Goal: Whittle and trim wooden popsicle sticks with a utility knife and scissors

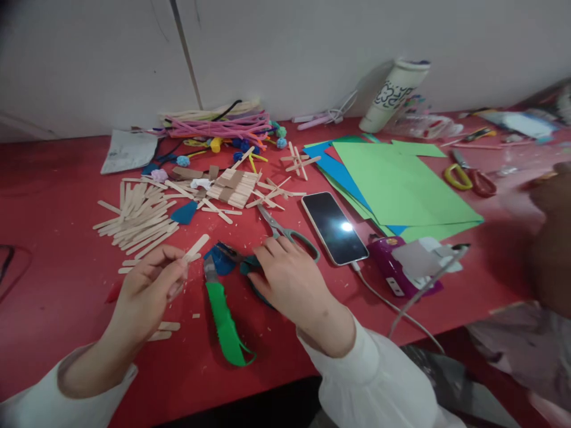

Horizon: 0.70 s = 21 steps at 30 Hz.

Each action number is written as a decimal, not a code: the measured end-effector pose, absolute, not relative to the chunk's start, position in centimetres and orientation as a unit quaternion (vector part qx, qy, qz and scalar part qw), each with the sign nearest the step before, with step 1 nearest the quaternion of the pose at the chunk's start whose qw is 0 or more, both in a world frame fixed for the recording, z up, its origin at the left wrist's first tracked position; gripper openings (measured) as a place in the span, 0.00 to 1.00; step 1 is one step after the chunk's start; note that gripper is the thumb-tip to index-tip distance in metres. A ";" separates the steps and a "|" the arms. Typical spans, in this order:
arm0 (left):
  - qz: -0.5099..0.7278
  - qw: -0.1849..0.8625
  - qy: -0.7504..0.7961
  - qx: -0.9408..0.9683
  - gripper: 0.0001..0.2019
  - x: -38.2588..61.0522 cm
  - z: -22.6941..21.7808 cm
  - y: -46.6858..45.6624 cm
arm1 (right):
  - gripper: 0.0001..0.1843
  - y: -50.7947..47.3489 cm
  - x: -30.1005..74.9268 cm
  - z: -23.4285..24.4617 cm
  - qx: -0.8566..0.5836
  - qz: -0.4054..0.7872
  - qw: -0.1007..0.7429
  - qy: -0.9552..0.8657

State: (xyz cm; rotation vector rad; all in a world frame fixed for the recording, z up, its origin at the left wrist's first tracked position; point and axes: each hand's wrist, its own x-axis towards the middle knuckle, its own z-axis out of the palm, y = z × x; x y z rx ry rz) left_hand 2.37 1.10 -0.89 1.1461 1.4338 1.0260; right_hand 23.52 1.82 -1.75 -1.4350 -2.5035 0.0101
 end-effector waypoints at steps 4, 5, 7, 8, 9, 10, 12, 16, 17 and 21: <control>0.431 0.506 0.578 0.474 0.08 2.5 -1.4 1.1 | 0.15 1.4 24.2 -1.9 -0.563 -0.035 0.130 -0.815; 0.429 0.510 0.573 0.477 0.08 2.5 -1.5 1.1 | 0.16 1.4 24.3 -2.0 -0.601 -0.026 0.117 -0.790; 0.428 0.509 0.568 0.485 0.08 2.5 -1.6 1.2 | 0.17 1.6 24.6 -2.1 -0.663 0.029 0.090 -0.743; 0.429 0.505 0.568 0.488 0.08 2.5 -1.7 1.2 | 0.17 1.8 24.8 -2.2 -0.680 0.059 0.087 -0.725; 0.430 0.500 0.570 0.490 0.08 2.5 -1.7 1.2 | 0.18 2.0 25.0 -2.2 -0.690 0.084 0.091 -0.713; 0.431 0.496 0.572 0.490 0.08 2.5 -1.7 1.1 | 0.18 2.2 25.3 -2.3 -0.695 0.101 0.099 -0.705; 0.435 0.489 0.576 0.490 0.08 2.5 -1.8 1.1 | 0.18 2.8 26.1 -2.6 -0.699 0.123 0.115 -0.695; 0.439 0.474 0.576 0.501 0.07 2.4 -1.8 0.9 | 0.18 3.7 27.5 -2.5 -0.703 0.203 0.156 -0.664; 0.438 0.469 0.576 0.506 0.07 2.3 -1.7 0.9 | 0.17 3.6 27.7 -2.2 -0.698 0.229 0.166 -0.658; 0.442 0.453 0.575 0.518 0.08 2.2 -1.4 0.8 | 0.15 0.6 27.2 0.0 -0.633 0.391 0.339 -0.576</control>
